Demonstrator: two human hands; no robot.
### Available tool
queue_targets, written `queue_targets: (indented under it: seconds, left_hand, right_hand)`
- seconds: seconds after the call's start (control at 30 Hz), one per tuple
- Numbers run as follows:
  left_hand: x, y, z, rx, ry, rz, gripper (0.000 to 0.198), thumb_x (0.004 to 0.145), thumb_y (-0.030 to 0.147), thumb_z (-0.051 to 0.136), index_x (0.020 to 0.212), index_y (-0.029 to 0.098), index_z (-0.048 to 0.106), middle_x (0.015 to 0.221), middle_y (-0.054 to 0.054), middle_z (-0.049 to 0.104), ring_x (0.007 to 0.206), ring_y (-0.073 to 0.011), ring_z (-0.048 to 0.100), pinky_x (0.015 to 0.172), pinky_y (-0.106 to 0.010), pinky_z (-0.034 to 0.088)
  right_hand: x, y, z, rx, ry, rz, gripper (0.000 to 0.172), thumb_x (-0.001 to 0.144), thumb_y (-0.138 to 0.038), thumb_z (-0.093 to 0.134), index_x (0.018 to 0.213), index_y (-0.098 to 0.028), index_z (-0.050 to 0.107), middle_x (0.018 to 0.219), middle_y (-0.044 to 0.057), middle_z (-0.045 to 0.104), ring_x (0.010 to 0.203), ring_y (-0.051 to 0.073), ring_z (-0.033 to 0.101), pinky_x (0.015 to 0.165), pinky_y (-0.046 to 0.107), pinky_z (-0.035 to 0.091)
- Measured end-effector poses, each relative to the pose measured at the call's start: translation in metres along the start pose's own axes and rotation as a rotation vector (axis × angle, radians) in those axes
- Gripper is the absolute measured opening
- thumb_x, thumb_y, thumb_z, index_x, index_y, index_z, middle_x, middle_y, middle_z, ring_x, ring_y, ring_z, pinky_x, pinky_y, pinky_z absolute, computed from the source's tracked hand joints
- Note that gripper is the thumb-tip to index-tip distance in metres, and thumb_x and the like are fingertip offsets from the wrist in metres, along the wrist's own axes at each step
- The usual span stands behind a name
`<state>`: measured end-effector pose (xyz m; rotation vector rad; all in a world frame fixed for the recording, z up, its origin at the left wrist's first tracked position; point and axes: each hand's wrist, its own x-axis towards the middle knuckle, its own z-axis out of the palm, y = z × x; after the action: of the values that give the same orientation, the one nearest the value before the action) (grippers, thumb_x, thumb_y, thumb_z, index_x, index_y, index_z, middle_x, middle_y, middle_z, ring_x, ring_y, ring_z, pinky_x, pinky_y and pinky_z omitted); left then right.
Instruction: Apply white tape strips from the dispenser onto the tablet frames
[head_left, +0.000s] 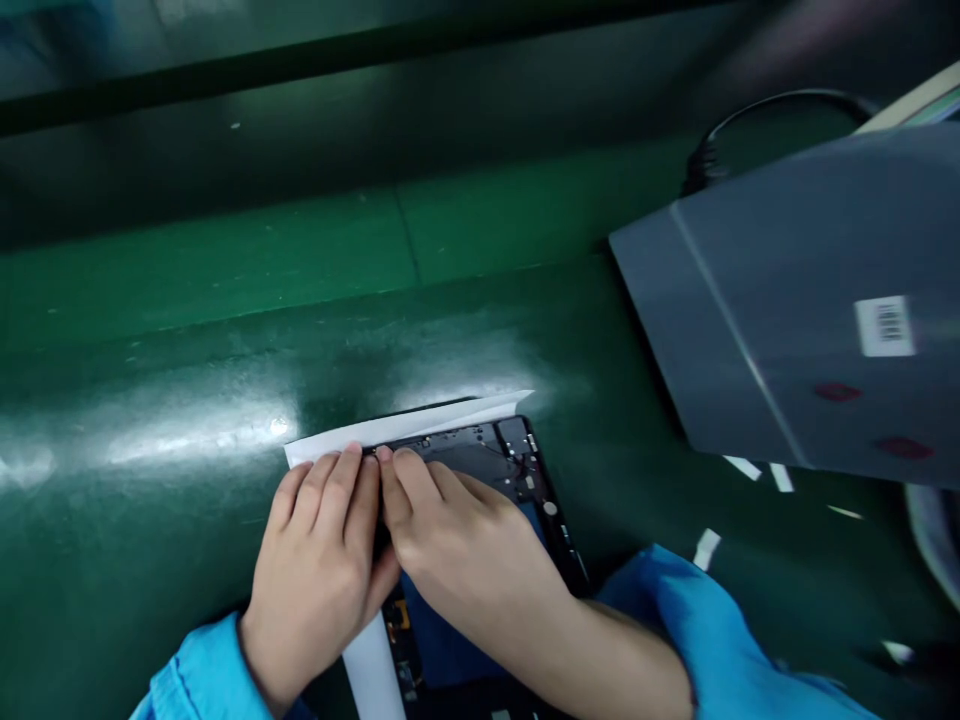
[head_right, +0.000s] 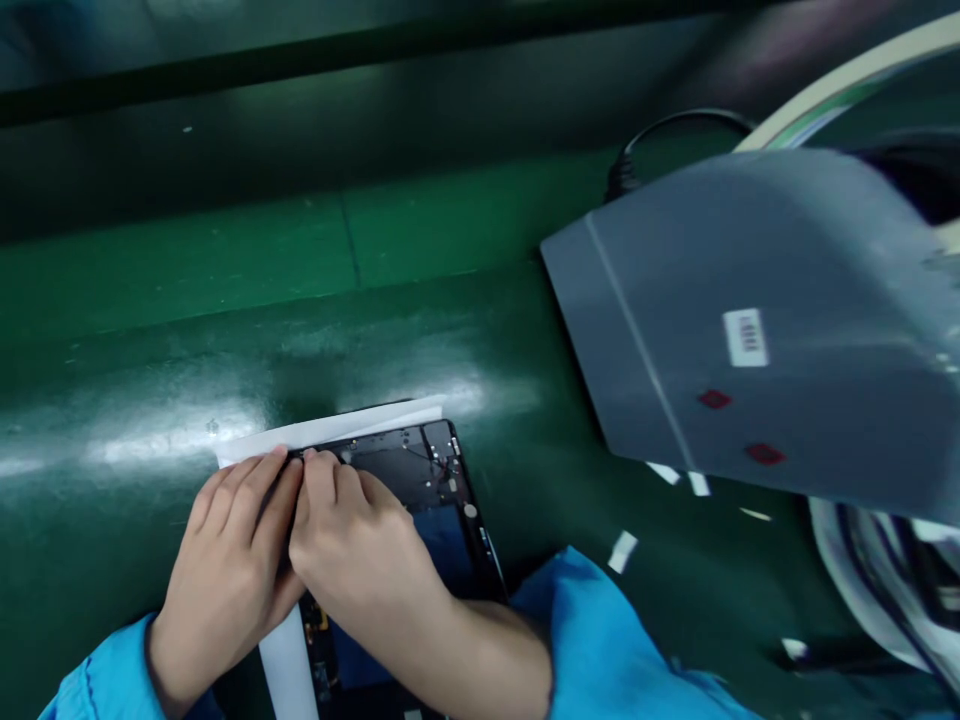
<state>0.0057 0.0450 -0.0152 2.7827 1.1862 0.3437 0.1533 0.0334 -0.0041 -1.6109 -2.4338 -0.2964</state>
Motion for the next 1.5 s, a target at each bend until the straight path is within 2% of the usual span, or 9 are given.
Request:
queue_targets:
  seconds: [0.17, 0.27, 0.43, 0.57, 0.7, 0.9, 1.13, 1.33, 1.5]
  left_hand:
    - [-0.001, -0.003, 0.001, -0.016, -0.017, 0.009, 0.051, 0.097, 0.037, 0.036, 0.134, 0.006, 0.05, 0.127, -0.019, 0.059, 0.118, -0.0307, 0.052, 0.1, -0.047, 0.042]
    - [-0.002, -0.003, 0.001, -0.01, -0.018, 0.014, 0.055, 0.096, 0.043, 0.04, 0.134, 0.005, 0.049, 0.129, -0.02, 0.057, 0.118, -0.0325, 0.052, 0.1, -0.048, 0.043]
    - [-0.003, -0.001, -0.001, 0.037, -0.054, 0.017, 0.053, 0.09, 0.042, 0.055, 0.133, 0.011, 0.051, 0.135, -0.022, 0.051, 0.121, -0.0365, 0.05, 0.097, -0.053, 0.045]
    - [-0.004, -0.004, -0.003, 0.051, -0.061, 0.065, 0.049, 0.089, 0.04, 0.057, 0.131, 0.014, 0.053, 0.138, -0.023, 0.048, 0.122, -0.0375, 0.05, 0.096, -0.053, 0.047]
    - [-0.004, -0.013, -0.002, 0.092, -0.035, 0.102, 0.049, 0.091, 0.041, 0.053, 0.132, 0.014, 0.052, 0.139, -0.024, 0.046, 0.12, -0.0398, 0.051, 0.094, -0.055, 0.048]
    - [0.004, -0.022, -0.001, 0.135, 0.033, 0.16, 0.046, 0.093, 0.04, 0.05, 0.131, 0.015, 0.052, 0.136, -0.024, 0.048, 0.112, -0.0402, 0.056, 0.086, -0.055, 0.051]
    - [0.0, -0.02, -0.003, 0.116, 0.022, 0.114, 0.046, 0.092, 0.039, 0.05, 0.132, 0.016, 0.051, 0.139, -0.023, 0.045, 0.115, -0.0407, 0.054, 0.09, -0.056, 0.049]
    - [0.003, -0.023, -0.002, 0.088, 0.044, 0.12, 0.047, 0.092, 0.039, 0.05, 0.135, 0.018, 0.05, 0.139, -0.022, 0.044, 0.115, -0.0419, 0.054, 0.089, -0.057, 0.05]
    - [-0.004, -0.012, -0.008, 0.118, 0.043, 0.096, 0.046, 0.092, 0.035, 0.054, 0.131, 0.013, 0.05, 0.138, -0.024, 0.045, 0.119, -0.0406, 0.051, 0.093, -0.057, 0.048]
  right_hand:
    - [-0.002, -0.004, 0.001, -0.055, -0.058, -0.033, 0.032, 0.076, 0.002, 0.043, 0.092, -0.002, 0.069, 0.078, 0.013, 0.061, 0.061, 0.019, 0.056, 0.051, 0.029, 0.046]
    - [-0.008, -0.001, 0.003, -0.079, -0.1, -0.069, 0.039, 0.076, -0.001, 0.043, 0.108, 0.003, 0.066, 0.094, 0.018, 0.065, 0.067, 0.022, 0.058, 0.055, 0.034, 0.051]
    - [-0.046, 0.016, -0.016, 0.173, -0.087, -0.112, 0.032, 0.086, -0.014, 0.051, 0.114, -0.008, 0.065, 0.118, 0.012, 0.066, 0.097, 0.027, 0.06, 0.084, 0.042, 0.054]
    - [-0.106, 0.053, -0.038, 0.347, 0.09, 0.069, 0.024, 0.088, -0.014, 0.056, 0.109, -0.02, 0.066, 0.111, 0.008, 0.069, 0.1, 0.022, 0.063, 0.085, 0.037, 0.053]
    - [-0.148, 0.107, -0.034, -0.072, 0.344, 0.413, 0.041, 0.083, -0.015, 0.066, 0.123, -0.025, 0.058, 0.106, 0.009, 0.068, 0.093, 0.026, 0.065, 0.076, 0.041, 0.054]
    - [-0.16, 0.169, -0.014, -0.273, 0.486, 0.454, 0.037, 0.082, -0.018, 0.069, 0.116, -0.021, 0.056, 0.103, 0.011, 0.066, 0.091, 0.025, 0.065, 0.075, 0.039, 0.055]
    - [-0.173, 0.18, -0.018, -0.222, 0.54, 0.48, 0.04, 0.081, -0.019, 0.07, 0.118, -0.02, 0.056, 0.105, 0.012, 0.067, 0.094, 0.027, 0.065, 0.076, 0.041, 0.055]
    - [-0.175, 0.191, -0.021, -0.201, 0.567, 0.464, 0.017, 0.084, -0.011, 0.064, 0.095, -0.023, 0.062, 0.091, 0.005, 0.07, 0.082, 0.02, 0.067, 0.07, 0.033, 0.056]
    - [-0.184, 0.162, -0.043, -0.105, 0.685, 0.51, 0.021, 0.078, -0.01, 0.071, 0.093, -0.023, 0.064, 0.083, 0.004, 0.069, 0.073, 0.022, 0.066, 0.064, 0.036, 0.054]
